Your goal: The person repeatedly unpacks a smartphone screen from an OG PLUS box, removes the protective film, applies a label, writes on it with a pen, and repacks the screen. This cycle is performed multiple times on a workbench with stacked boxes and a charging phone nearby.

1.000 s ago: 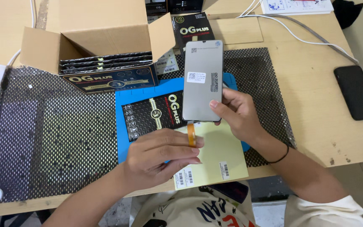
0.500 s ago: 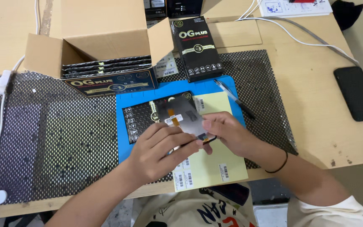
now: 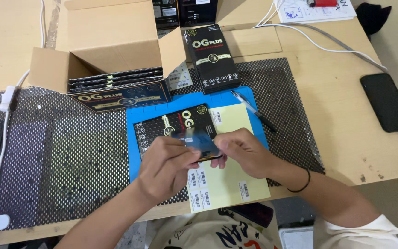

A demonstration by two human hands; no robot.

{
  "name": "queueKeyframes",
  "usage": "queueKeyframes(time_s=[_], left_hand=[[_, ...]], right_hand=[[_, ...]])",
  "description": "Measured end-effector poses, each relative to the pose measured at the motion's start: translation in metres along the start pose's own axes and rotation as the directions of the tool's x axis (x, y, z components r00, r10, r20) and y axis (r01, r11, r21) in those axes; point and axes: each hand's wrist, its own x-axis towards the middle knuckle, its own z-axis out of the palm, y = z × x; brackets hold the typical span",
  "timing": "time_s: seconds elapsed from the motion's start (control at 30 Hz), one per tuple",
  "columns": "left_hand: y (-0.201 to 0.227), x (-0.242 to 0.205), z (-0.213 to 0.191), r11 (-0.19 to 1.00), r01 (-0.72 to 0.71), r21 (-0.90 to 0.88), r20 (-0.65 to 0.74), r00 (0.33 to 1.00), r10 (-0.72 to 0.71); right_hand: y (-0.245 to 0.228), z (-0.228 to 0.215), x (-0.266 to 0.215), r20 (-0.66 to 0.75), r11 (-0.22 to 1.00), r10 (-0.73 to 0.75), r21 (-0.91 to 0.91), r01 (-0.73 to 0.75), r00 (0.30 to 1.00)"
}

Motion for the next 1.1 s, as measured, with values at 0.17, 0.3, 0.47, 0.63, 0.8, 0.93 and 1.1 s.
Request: queueKeyframes(time_s=[0.17, 0.3, 0.47, 0.63, 0.8, 0.93, 1.1], left_hand=[[-0.008, 0.003, -0.015, 0.989, 0.122, -0.086, -0.066, 0.99, -0.128], [-0.007, 0.003, -0.013, 0.927, 0.348, -0.14, -0.226, 0.9, -0.372], [-0.016, -0.003, -0.02, 0.801, 0.577, -0.162, -0.214, 0.772, -0.599], [-0.021, -0.007, -0.018, 0.657, 0.732, -0.181, -0.135, 0.643, -0.754], [0.001, 0.028, -0.007, 0.267, 0.88, -0.394, 0.275, 0.39, -0.879], [0.008, 0.01, 0.002, 0.14, 0.901, -0.411, 0.372, 0.306, -0.876], [0.003, -0.019, 0.013, 0.124, 0.913, -0.389, 0.399, 0.288, -0.87]], right_hand=[[-0.01, -0.005, 0.006, -0.181, 0.881, -0.339, -0.404, 0.245, 0.923], [-0.026, 0.002, 0.009, -0.105, 0.79, -0.256, -0.595, 0.146, 0.961], [-0.023, -0.009, 0.012, -0.165, 0.907, -0.111, -0.419, 0.032, 0.98], [-0.027, -0.026, 0.014, -0.414, 0.99, 0.028, -0.112, -0.081, 0.91], [-0.009, -0.055, 0.019, -0.694, 0.997, 0.04, 0.074, 0.015, 0.719], [-0.001, -0.058, 0.02, -0.755, 0.987, 0.058, 0.14, 0.075, 0.654], [-0.012, -0.049, 0.02, -0.626, 0.806, -0.533, -0.58, 0.117, 0.569]])
